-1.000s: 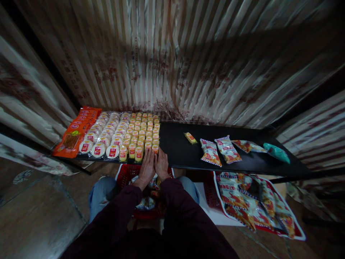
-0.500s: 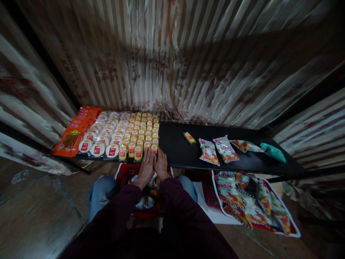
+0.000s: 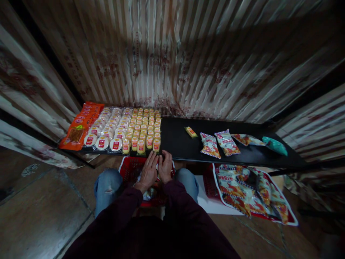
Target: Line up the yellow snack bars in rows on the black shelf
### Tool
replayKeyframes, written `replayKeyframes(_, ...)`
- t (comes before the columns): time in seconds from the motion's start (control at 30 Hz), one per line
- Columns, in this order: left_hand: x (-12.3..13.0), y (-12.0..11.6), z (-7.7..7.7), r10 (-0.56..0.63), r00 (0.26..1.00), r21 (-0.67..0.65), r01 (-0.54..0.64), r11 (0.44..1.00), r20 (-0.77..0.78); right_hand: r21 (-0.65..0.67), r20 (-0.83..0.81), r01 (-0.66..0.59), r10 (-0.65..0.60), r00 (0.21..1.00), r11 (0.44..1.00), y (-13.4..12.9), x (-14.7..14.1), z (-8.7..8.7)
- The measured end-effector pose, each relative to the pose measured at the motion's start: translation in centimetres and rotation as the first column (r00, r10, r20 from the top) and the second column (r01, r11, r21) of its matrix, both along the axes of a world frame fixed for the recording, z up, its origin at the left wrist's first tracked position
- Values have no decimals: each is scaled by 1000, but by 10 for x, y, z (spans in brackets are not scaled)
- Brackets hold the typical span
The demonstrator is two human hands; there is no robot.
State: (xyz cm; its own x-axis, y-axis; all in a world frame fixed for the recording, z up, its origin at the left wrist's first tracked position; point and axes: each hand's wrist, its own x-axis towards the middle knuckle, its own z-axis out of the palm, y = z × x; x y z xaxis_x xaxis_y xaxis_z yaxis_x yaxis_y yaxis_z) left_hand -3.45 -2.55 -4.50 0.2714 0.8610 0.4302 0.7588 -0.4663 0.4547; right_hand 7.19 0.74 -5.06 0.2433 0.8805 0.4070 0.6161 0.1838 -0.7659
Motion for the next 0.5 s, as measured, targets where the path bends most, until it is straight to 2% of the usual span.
replayKeyframes(0.1, -3, -23, -15, -33, 999, -83, 36, 996, 33, -55, -8, -49, 48, 999, 997, -30, -1, -23)
replayKeyframes(0.2, -8, -42, -35, 5, 1000, -318, 2, 948, 21, -211, 33, -97, 106, 994, 973, -55, -2, -57)
replayKeyframes(0.33, -24, -58, -60, 101, 988, -624, -153, 767, -118, -501, 153, -6, 95, 984, 865, -72, -4, -96)
replayKeyframes(0.4, -33, -61, -69, 104, 971, -744, -232, 627, -215, -546, 185, 10, 110, 977, 838, -74, -5, -105)
replayKeyframes(0.47, -39, -62, -75, 92, 964, -795, -258, 549, -249, -527, 197, 17, 103, 975, 850, -74, -4, -108)
replayKeyframes(0.5, -40, -62, -77, 89, 965, -805, -256, 535, -248, -499, 201, 24, 89, 975, 866, -73, -4, -109)
